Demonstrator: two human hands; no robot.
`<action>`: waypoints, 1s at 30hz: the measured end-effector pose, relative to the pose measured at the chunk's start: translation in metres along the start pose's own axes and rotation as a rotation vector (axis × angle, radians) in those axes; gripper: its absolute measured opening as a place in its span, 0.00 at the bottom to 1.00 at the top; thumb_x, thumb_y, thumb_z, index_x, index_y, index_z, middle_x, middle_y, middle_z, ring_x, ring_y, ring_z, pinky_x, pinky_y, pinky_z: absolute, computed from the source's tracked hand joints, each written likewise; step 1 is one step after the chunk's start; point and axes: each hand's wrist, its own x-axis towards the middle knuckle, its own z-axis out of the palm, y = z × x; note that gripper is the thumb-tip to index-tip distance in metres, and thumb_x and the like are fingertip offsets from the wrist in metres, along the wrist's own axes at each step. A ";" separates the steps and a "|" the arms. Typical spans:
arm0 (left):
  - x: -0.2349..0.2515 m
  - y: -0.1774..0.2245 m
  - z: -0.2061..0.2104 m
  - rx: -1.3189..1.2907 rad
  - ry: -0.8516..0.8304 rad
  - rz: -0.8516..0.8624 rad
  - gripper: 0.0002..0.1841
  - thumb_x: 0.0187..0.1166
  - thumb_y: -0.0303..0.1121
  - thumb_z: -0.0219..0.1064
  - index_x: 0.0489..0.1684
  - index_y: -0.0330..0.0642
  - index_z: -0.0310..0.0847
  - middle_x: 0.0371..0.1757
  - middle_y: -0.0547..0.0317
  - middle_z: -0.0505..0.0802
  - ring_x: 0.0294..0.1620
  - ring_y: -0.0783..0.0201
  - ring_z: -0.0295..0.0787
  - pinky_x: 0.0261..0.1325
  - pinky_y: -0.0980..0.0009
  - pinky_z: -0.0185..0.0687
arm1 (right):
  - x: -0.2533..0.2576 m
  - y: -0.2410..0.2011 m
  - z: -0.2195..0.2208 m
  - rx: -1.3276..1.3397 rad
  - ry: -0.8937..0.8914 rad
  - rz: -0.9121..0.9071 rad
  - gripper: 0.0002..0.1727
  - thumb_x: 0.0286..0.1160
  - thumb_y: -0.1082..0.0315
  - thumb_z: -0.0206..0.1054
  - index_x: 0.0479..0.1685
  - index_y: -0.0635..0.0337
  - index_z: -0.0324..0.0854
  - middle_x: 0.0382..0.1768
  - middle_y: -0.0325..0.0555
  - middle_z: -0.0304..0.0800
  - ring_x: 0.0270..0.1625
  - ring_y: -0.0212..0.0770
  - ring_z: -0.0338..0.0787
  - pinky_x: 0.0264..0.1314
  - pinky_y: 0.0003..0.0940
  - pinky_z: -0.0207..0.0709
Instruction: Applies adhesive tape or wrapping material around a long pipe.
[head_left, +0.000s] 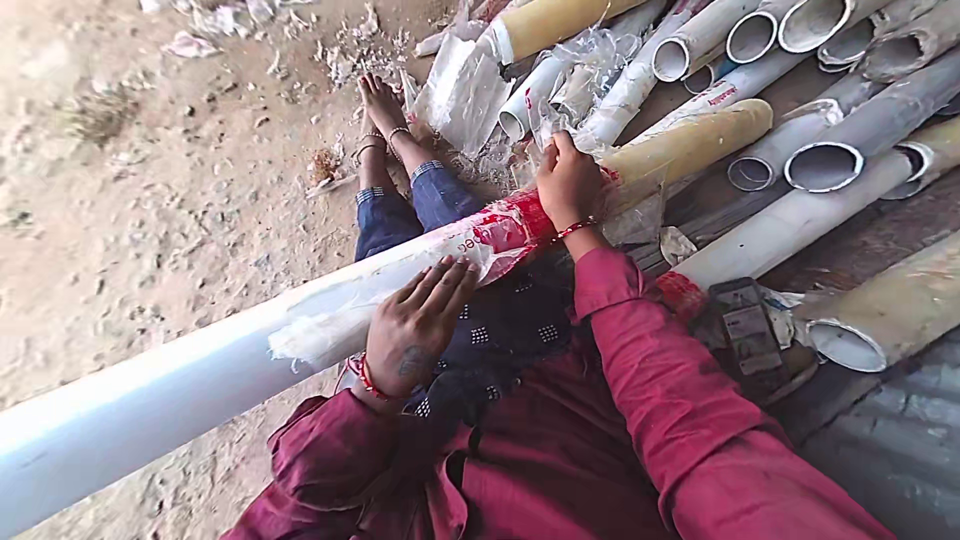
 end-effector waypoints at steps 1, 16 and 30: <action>-0.003 0.004 0.000 0.007 0.001 -0.006 0.17 0.81 0.19 0.57 0.56 0.36 0.92 0.58 0.50 0.97 0.64 0.52 0.94 0.65 0.60 0.87 | -0.001 0.001 0.001 0.003 0.012 -0.006 0.19 0.90 0.65 0.49 0.58 0.62 0.86 0.39 0.59 0.95 0.46 0.62 0.95 0.44 0.61 0.80; -0.011 0.031 -0.017 -0.106 0.191 -0.166 0.13 0.86 0.27 0.60 0.53 0.41 0.93 0.48 0.52 0.99 0.51 0.59 0.99 0.56 0.70 0.90 | -0.014 0.006 0.008 0.051 0.174 -0.069 0.20 0.91 0.63 0.49 0.57 0.64 0.86 0.40 0.62 0.94 0.44 0.63 0.94 0.43 0.63 0.77; 0.039 0.026 -0.013 -0.056 -0.200 -0.224 0.15 0.77 0.35 0.71 0.57 0.40 0.92 0.61 0.49 0.95 0.54 0.47 0.92 0.45 0.51 0.82 | -0.090 0.035 -0.017 0.465 -0.004 -0.326 0.17 0.92 0.65 0.53 0.51 0.68 0.85 0.32 0.39 0.86 0.27 0.21 0.78 0.32 0.17 0.74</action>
